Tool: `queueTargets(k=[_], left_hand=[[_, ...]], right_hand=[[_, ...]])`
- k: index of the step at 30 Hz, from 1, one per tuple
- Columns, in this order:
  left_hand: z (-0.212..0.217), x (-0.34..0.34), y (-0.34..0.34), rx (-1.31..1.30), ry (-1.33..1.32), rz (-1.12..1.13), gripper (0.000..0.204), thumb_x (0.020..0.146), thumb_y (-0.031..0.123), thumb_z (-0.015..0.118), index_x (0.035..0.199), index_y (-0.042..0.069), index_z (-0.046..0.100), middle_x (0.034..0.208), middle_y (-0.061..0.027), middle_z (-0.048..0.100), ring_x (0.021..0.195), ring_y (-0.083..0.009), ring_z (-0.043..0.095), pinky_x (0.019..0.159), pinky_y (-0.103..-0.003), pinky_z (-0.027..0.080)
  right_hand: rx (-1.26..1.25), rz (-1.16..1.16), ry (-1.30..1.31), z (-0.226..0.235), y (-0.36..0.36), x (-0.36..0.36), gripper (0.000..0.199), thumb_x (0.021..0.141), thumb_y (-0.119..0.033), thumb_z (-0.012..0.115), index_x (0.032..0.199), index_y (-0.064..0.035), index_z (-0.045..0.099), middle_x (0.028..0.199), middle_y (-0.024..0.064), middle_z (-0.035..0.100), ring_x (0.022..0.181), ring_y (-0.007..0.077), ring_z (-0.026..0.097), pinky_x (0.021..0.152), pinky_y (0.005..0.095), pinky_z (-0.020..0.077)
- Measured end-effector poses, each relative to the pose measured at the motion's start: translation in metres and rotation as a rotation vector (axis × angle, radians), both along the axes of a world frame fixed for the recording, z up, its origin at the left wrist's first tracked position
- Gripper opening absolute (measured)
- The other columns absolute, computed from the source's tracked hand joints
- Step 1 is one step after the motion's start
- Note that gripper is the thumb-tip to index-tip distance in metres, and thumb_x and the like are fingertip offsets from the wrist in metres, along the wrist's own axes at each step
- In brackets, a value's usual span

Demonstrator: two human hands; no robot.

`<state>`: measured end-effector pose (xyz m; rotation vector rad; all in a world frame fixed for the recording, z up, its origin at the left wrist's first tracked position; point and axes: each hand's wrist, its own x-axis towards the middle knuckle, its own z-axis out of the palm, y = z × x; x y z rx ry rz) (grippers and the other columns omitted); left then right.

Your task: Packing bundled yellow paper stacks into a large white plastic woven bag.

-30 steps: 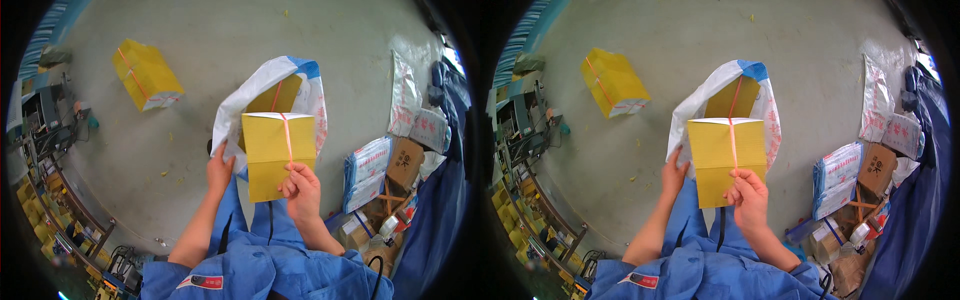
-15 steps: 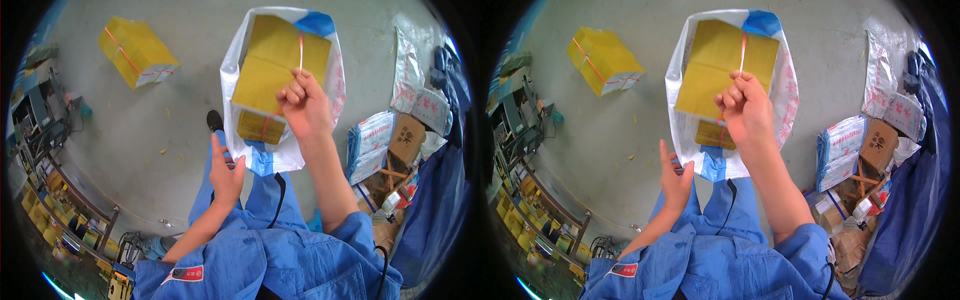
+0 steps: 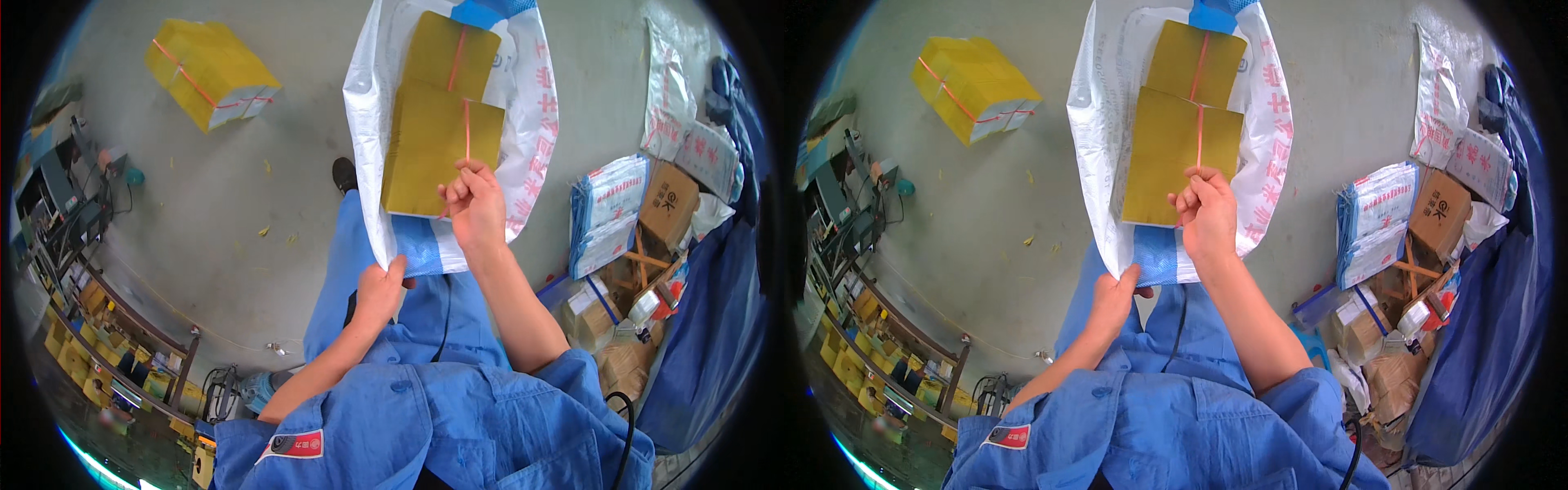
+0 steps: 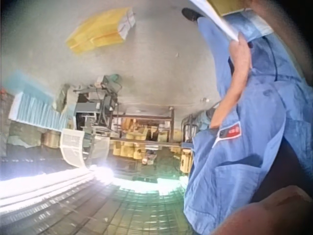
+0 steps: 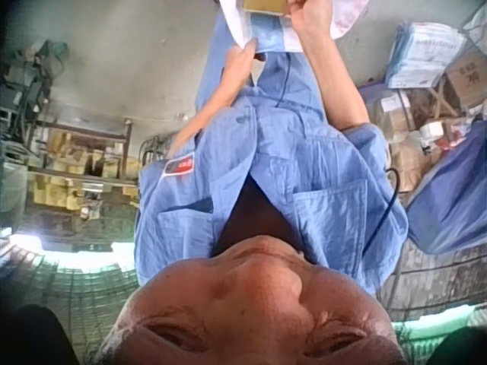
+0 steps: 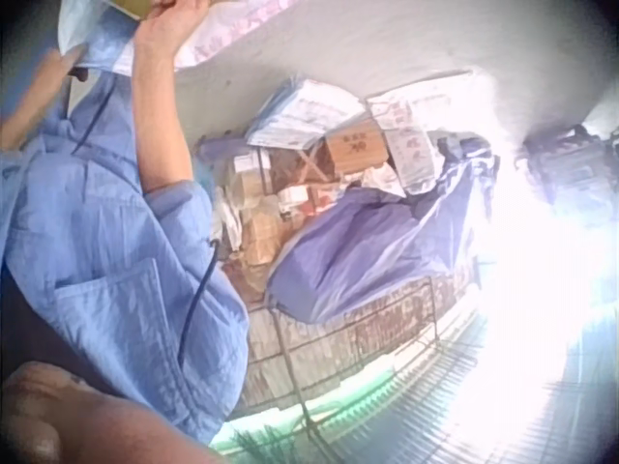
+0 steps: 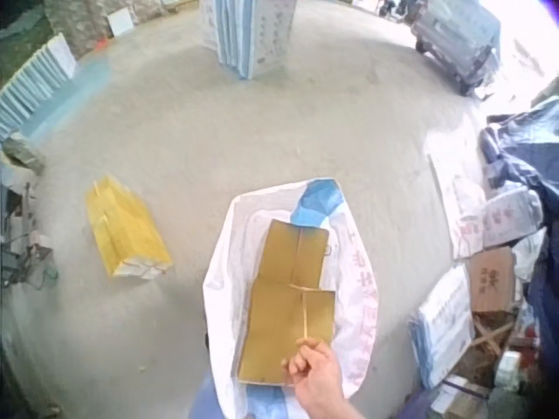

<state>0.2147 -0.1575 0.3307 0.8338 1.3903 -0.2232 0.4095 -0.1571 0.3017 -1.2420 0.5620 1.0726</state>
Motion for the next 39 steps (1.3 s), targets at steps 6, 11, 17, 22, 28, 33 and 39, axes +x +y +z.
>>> queueTargets(k=[6,11,17,22,28,33,39], left_hand=[[-0.008,-0.006,-0.006,0.065,-0.008,-0.044,0.048,0.096,0.038,0.051,0.08,-0.004,0.068,0.068,-0.0129,0.068,0.065,-0.0221,0.064,0.066,-0.036,0.049],[-0.01,-0.011,-0.011,0.082,-0.006,-0.062,0.048,0.095,0.038,0.051,0.078,-0.004,0.068,0.064,-0.014,0.065,0.061,-0.0221,0.062,0.062,-0.038,0.048],[-0.008,-0.007,-0.012,0.089,-0.026,-0.082,0.048,0.095,0.038,0.052,0.079,-0.004,0.068,0.064,-0.0141,0.065,0.061,-0.0224,0.062,0.062,-0.038,0.047],[-0.014,-0.011,-0.015,0.107,-0.043,-0.107,0.049,0.096,0.038,0.052,0.08,-0.006,0.067,0.066,-0.0151,0.066,0.063,-0.0226,0.063,0.062,-0.038,0.048],[-0.005,-0.012,-0.009,0.083,-0.025,-0.104,0.046,0.097,0.035,0.052,0.087,-0.008,0.067,0.074,-0.0162,0.069,0.069,-0.024,0.065,0.065,-0.038,0.048],[-0.006,0.001,-0.004,0.036,-0.055,-0.049,0.043,0.097,0.033,0.053,0.089,-0.008,0.067,0.076,-0.014,0.07,0.074,-0.0218,0.066,0.069,-0.035,0.049],[-0.003,0.002,-0.01,-0.051,-0.082,0.111,0.038,0.098,0.029,0.053,0.094,-0.007,0.067,0.078,-0.011,0.069,0.075,-0.0203,0.066,0.069,-0.034,0.05]], right_hand=[[-0.036,-0.015,0.056,-0.009,-0.019,-0.02,0.009,0.097,-0.004,0.048,0.103,-0.0035,0.055,0.064,0.0011,0.043,0.057,0.0136,0.044,0.079,0.0377,0.0489],[-0.061,-0.057,0.114,-0.006,-0.028,-0.043,0.009,0.097,-0.004,0.048,0.103,-0.0028,0.054,0.064,0.0017,0.043,0.056,0.0141,0.044,0.078,0.039,0.0505],[-0.127,-0.046,0.066,-0.026,-0.02,-0.05,0.009,0.097,-0.006,0.048,0.103,-0.0028,0.054,0.064,0.0019,0.044,0.057,0.0138,0.046,0.074,0.0394,0.0526],[-0.353,0.499,-0.141,-0.012,-0.021,-0.016,0.009,0.094,-0.01,0.053,0.097,-0.0023,0.057,0.068,0.0069,0.054,0.064,0.0218,0.058,0.071,0.041,0.0524],[-0.144,1.116,-1.561,0.016,0.088,0.051,0.023,0.088,-0.018,0.057,0.104,-0.0032,0.064,0.097,0.0162,0.067,0.091,0.0369,0.062,0.081,0.0472,0.0487],[-0.313,1.869,-0.843,-0.068,0.141,0.076,0.065,0.088,-0.052,0.055,0.139,-0.012,0.053,0.138,0.0128,0.056,0.124,0.0327,0.055,0.106,0.0418,0.0417],[-0.212,1.876,-0.629,-0.063,0.108,0.087,0.072,0.085,-0.061,0.059,0.142,-0.0173,0.05,0.138,0.0137,0.057,0.13,0.0331,0.05,0.108,0.0384,0.0389]])
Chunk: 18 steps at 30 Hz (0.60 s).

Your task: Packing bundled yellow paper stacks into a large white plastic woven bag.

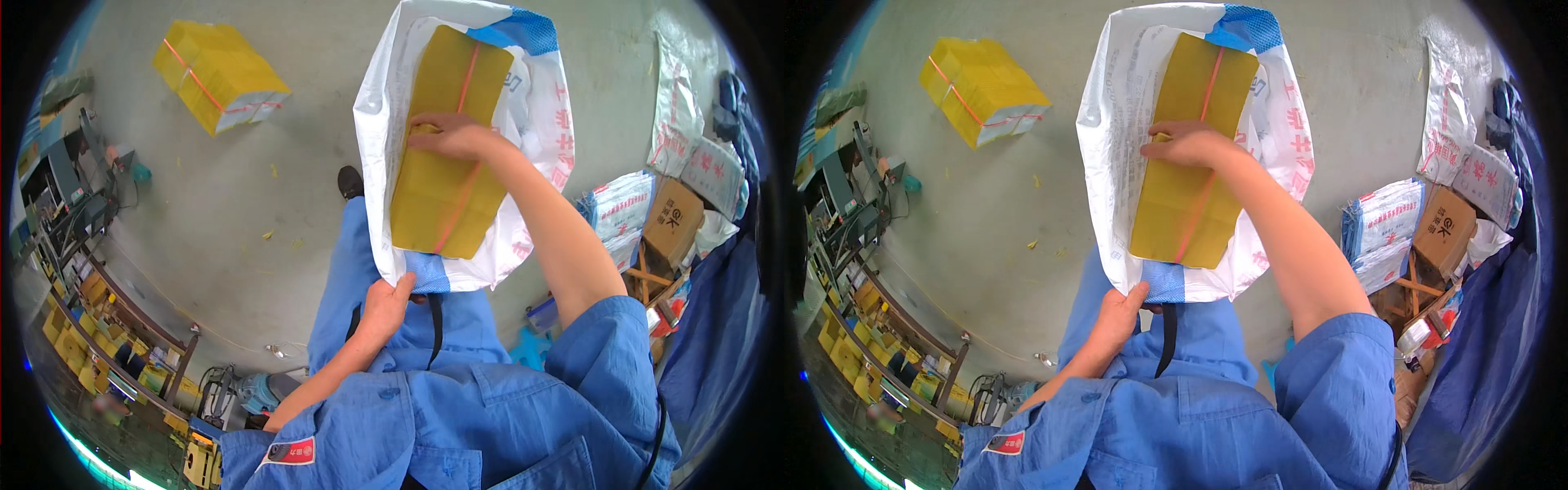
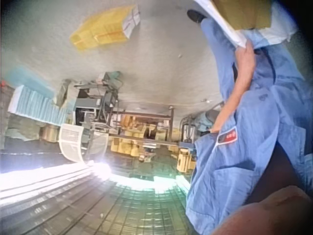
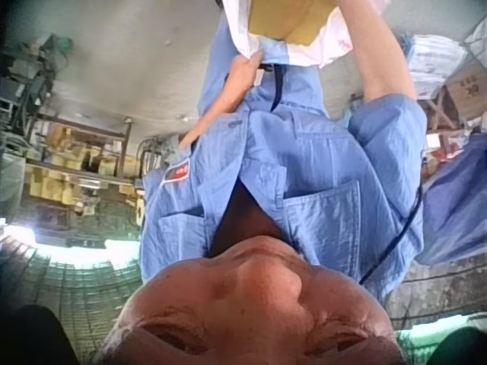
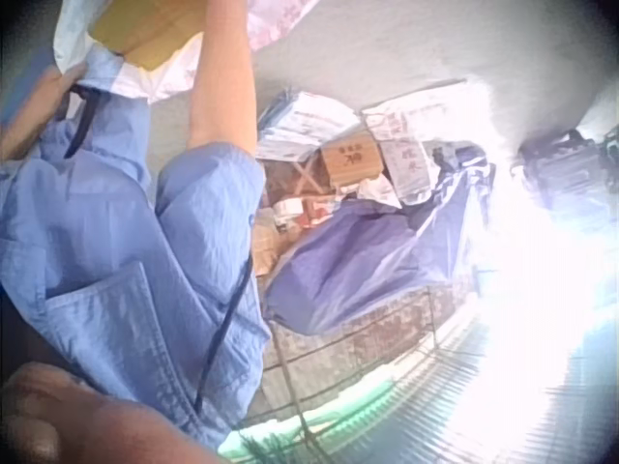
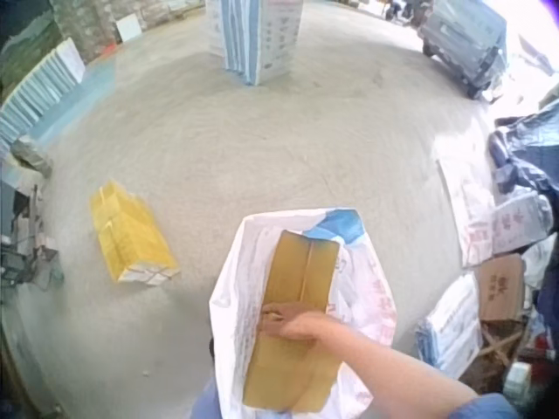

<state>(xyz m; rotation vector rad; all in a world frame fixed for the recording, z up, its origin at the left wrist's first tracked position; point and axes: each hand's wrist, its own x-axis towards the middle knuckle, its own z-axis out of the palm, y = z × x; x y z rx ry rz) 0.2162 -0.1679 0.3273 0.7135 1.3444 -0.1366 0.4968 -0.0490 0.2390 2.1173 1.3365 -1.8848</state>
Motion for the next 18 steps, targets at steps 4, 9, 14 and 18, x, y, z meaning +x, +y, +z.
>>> queueTargets(k=[4,9,14,18], left_hand=[[0.008,0.007,0.011,-0.025,-0.041,-0.094,0.034,0.1,0.026,0.051,0.101,-0.005,0.064,0.084,-0.0107,0.069,0.076,-0.0197,0.066,0.073,-0.035,0.051],[0.005,0.007,0.014,-0.048,-0.029,-0.162,0.032,0.101,0.024,0.049,0.103,-0.004,0.064,0.088,-0.0098,0.068,0.079,-0.019,0.065,0.077,-0.034,0.051],[0.002,0.001,0.001,-0.007,-0.031,-0.124,0.041,0.099,0.033,0.05,0.098,-0.006,0.065,0.077,-0.0119,0.069,0.074,-0.0216,0.068,0.069,-0.034,0.05],[-0.002,-0.005,0.0,-0.032,-0.043,-0.098,0.041,0.098,0.033,0.05,0.097,-0.005,0.065,0.078,-0.0121,0.07,0.074,-0.0214,0.067,0.069,-0.034,0.05]], right_hand=[[0.027,-0.114,0.013,-0.001,-0.014,0.005,0.07,0.086,-0.06,0.058,0.142,-0.0195,0.052,0.138,0.0157,0.057,0.13,0.0325,0.051,0.107,0.0383,0.0394],[0.029,-0.125,-0.009,-0.004,-0.01,-0.002,0.074,0.087,-0.058,0.058,0.142,-0.0096,0.049,0.137,0.0208,0.055,0.127,0.0346,0.053,0.106,0.0382,0.0406],[-0.028,0.03,-0.035,0.002,0.003,-0.017,0.077,0.087,-0.057,0.058,0.144,-0.0055,0.046,0.139,0.0203,0.054,0.128,0.0351,0.052,0.106,0.0382,0.0403],[-0.079,0.014,-0.05,-0.001,0.01,-0.014,0.079,0.086,-0.057,0.059,0.145,-0.0057,0.045,0.14,0.0201,0.053,0.13,0.0347,0.05,0.107,0.0375,0.04]])
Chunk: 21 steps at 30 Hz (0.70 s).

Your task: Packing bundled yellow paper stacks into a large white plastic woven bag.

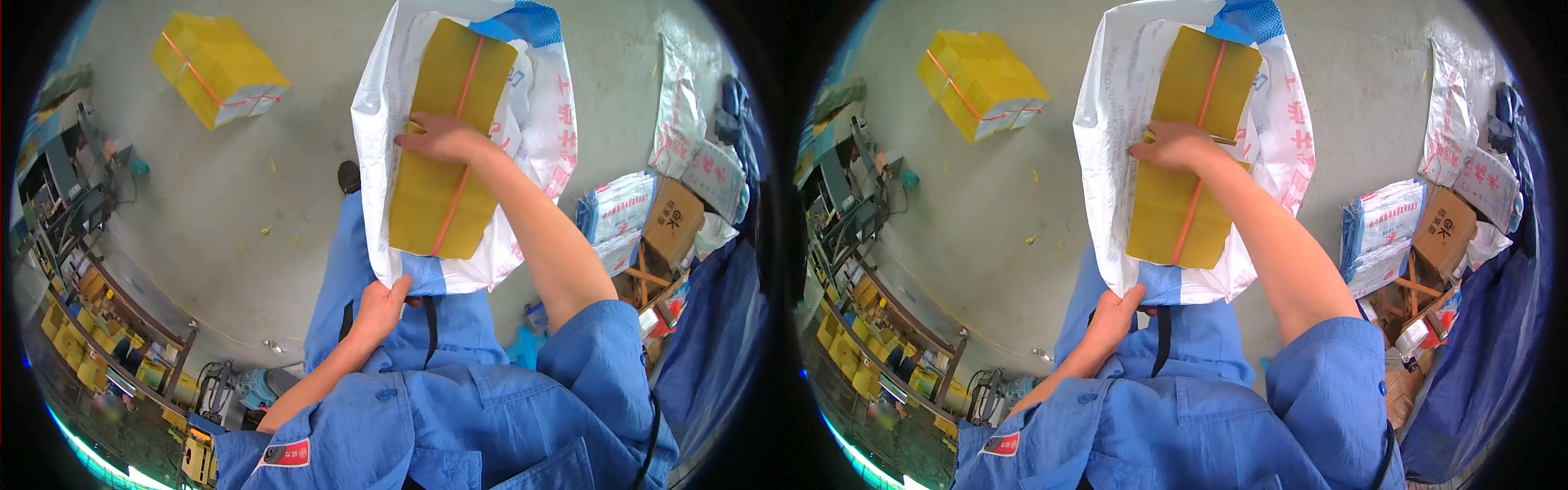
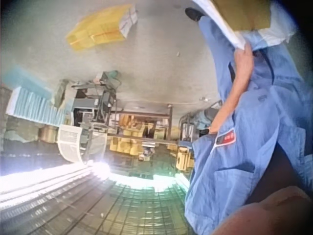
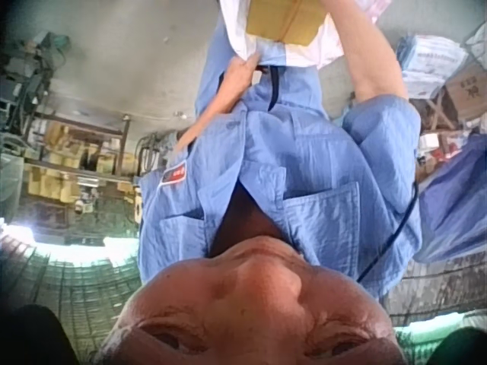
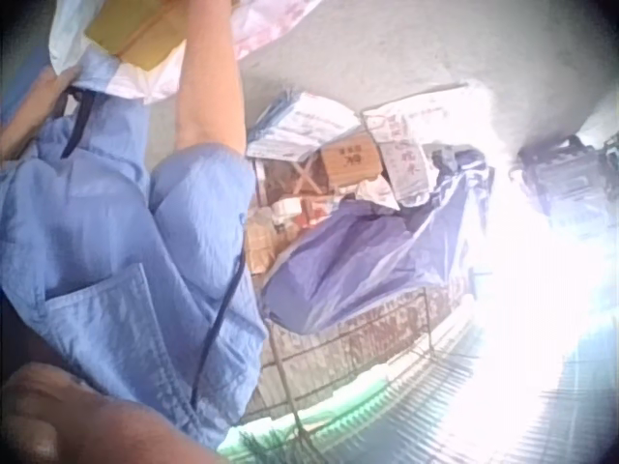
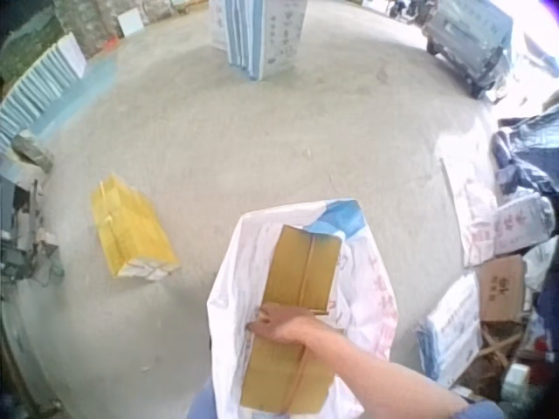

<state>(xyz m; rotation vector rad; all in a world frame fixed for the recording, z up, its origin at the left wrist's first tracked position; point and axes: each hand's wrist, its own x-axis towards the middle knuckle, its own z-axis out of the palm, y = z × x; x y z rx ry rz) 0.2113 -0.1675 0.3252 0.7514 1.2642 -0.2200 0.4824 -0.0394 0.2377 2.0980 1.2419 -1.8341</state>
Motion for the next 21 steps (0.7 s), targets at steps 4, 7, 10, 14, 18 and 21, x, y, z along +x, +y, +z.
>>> queueTargets(k=[4,7,10,14,18,21], left_hand=[[0.001,-0.004,-0.002,0.033,0.009,-0.038,0.042,0.098,0.033,0.05,0.092,-0.004,0.067,0.077,-0.0122,0.071,0.072,-0.0208,0.065,0.069,-0.035,0.049],[-0.001,0.001,-0.001,0.067,0.009,-0.063,0.043,0.098,0.034,0.05,0.089,-0.004,0.068,0.077,-0.0122,0.071,0.072,-0.0209,0.065,0.069,-0.035,0.049],[-0.001,0.002,0.002,0.065,0.012,-0.072,0.043,0.097,0.035,0.05,0.09,-0.003,0.068,0.077,-0.0131,0.071,0.073,-0.0221,0.065,0.069,-0.035,0.05],[-0.001,-0.004,0.002,0.027,0.024,-0.132,0.043,0.097,0.035,0.05,0.093,-0.004,0.068,0.078,-0.0151,0.07,0.075,-0.0243,0.066,0.072,-0.037,0.05],[-0.003,0.002,0.0,0.098,0.04,-0.12,0.042,0.097,0.034,0.051,0.094,-0.004,0.068,0.079,-0.0159,0.07,0.078,-0.0242,0.066,0.075,-0.037,0.05],[-0.001,0.023,0.006,0.22,0.027,0.013,0.041,0.096,0.033,0.052,0.093,-0.005,0.068,0.08,-0.0153,0.07,0.082,-0.0244,0.067,0.076,-0.037,0.05]], right_hand=[[0.021,-0.066,0.016,0.009,-0.007,0.001,0.081,0.085,-0.059,0.059,0.145,-0.0059,0.045,0.141,0.0195,0.052,0.131,0.0341,0.05,0.107,0.0371,0.0394],[-0.01,-0.096,-0.008,0.003,-0.005,0.002,0.081,0.085,-0.06,0.058,0.145,-0.007,0.045,0.142,0.0194,0.051,0.132,0.0336,0.049,0.108,0.0367,0.0386],[0.015,-0.013,-0.057,-0.002,-0.002,0.005,0.082,0.085,-0.061,0.057,0.146,-0.0075,0.044,0.143,0.0177,0.051,0.131,0.0327,0.05,0.108,0.0366,0.0385],[0.099,-0.087,0.017,0.0,-0.003,0.028,0.075,0.088,-0.058,0.056,0.147,-0.0136,0.044,0.144,0.0137,0.051,0.129,0.0314,0.052,0.108,0.0368,0.0394],[0.069,0.047,0.238,0.005,0.004,0.051,0.069,0.088,-0.055,0.056,0.147,-0.0222,0.044,0.149,0.0092,0.047,0.131,0.0317,0.049,0.109,0.0378,0.0382],[0.205,0.075,-0.032,0.006,-0.035,0.001,0.071,0.087,-0.055,0.058,0.148,-0.0208,0.043,0.148,0.0094,0.048,0.133,0.0325,0.048,0.109,0.039,0.0376]])
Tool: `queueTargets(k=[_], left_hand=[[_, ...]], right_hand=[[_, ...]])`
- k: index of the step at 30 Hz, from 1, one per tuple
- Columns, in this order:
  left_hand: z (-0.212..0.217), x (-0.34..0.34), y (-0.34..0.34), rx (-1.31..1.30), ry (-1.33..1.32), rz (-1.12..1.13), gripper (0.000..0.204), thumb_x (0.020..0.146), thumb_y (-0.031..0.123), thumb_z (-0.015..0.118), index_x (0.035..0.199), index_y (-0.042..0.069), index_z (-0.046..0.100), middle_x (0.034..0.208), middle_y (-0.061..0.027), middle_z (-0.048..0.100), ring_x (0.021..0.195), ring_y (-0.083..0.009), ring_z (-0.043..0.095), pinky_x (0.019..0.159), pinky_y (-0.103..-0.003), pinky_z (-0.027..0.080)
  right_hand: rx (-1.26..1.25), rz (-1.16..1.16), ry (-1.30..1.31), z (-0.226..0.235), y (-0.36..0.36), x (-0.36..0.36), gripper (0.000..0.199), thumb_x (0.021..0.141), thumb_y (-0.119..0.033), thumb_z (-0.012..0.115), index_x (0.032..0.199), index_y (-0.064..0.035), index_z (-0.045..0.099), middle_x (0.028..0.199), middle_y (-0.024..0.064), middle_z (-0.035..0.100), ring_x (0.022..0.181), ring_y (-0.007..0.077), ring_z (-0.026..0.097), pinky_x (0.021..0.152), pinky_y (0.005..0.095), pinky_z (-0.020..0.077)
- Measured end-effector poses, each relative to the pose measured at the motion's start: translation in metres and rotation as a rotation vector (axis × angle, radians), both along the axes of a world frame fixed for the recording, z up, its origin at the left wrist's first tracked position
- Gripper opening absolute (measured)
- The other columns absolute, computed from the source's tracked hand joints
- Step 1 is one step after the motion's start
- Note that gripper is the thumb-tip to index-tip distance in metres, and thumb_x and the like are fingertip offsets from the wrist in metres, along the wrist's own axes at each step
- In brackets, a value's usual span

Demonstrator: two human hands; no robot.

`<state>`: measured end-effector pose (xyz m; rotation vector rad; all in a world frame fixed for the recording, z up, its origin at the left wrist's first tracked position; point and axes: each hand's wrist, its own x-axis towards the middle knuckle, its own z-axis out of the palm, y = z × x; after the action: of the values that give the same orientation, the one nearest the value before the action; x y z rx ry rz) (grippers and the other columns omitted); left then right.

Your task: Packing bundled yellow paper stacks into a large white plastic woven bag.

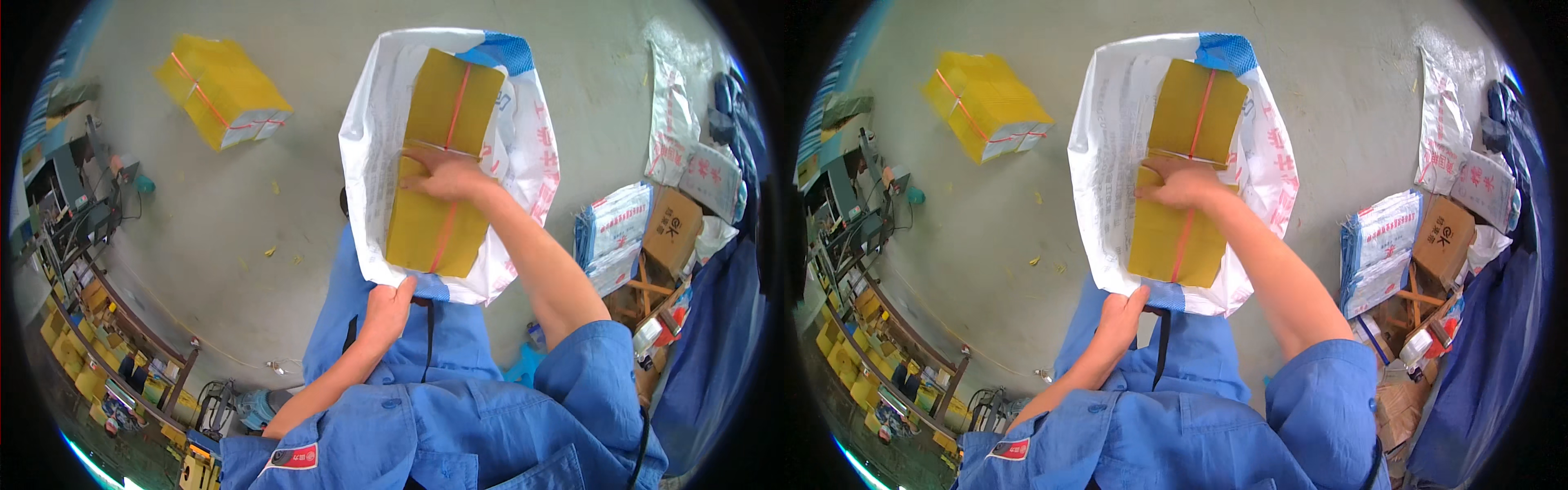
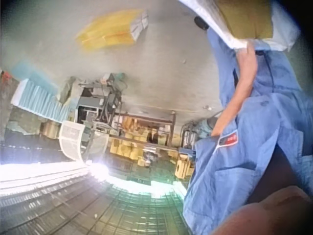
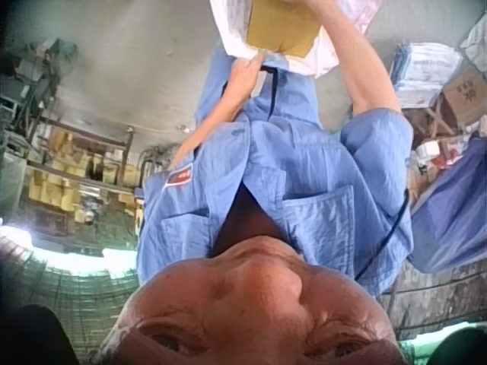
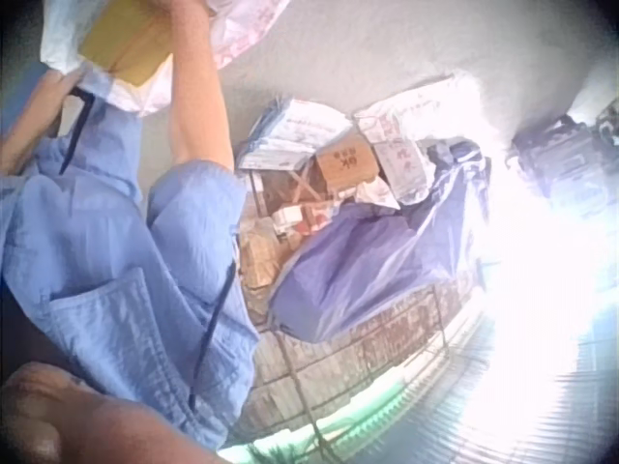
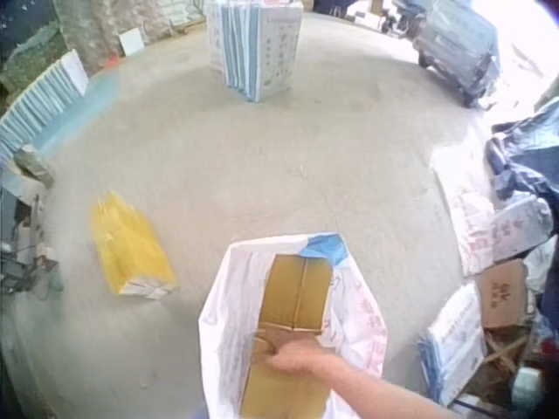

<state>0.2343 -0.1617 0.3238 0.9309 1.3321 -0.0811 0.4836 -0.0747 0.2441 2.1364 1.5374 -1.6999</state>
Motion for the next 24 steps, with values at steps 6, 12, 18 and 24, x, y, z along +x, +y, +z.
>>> queueTargets(k=[6,12,18,24], left_hand=[[0.01,0.013,0.008,-0.066,-0.059,0.063,0.041,0.098,0.032,0.051,0.083,-0.002,0.068,0.069,-0.0138,0.066,0.069,-0.0198,0.064,0.069,-0.034,0.05],[0.06,0.044,0.025,0.174,-0.025,-0.28,0.029,0.094,0.019,0.06,0.073,0.0,0.059,0.065,-0.0112,0.059,0.064,-0.0258,0.062,0.061,-0.037,0.049],[0.005,0.109,0.032,0.76,0.012,-0.257,0.026,0.086,0.012,0.062,0.109,0.0,0.057,0.114,-0.0181,0.06,0.106,-0.0378,0.058,0.09,-0.041,0.048],[0.022,0.109,0.053,0.775,-0.029,-0.099,0.032,0.083,0.009,0.064,0.112,-0.002,0.056,0.117,-0.0203,0.059,0.11,-0.0371,0.057,0.094,-0.041,0.047]], right_hand=[[-0.014,-0.031,0.03,0.005,0.005,0.011,0.075,0.085,-0.056,0.06,0.146,-0.0156,0.045,0.145,0.0142,0.051,0.133,0.0321,0.047,0.11,0.04,0.0371],[0.205,-0.091,0.004,0.004,-0.006,0.007,0.07,0.085,-0.05,0.062,0.139,-0.007,0.051,0.137,0.0164,0.056,0.127,0.0334,0.052,0.108,0.041,0.0388],[0.594,-0.037,-0.188,0.0,-0.047,-0.004,0.062,0.083,-0.027,0.065,0.139,-0.0057,0.048,0.137,0.0174,0.054,0.127,0.0357,0.049,0.106,0.0488,0.0378],[0.72,-0.084,-0.135,0.039,-0.046,-0.013,0.05,0.085,-0.011,0.059,0.134,-0.0037,0.052,0.134,0.0169,0.056,0.129,0.0342,0.049,0.108,0.0474,0.0369]])
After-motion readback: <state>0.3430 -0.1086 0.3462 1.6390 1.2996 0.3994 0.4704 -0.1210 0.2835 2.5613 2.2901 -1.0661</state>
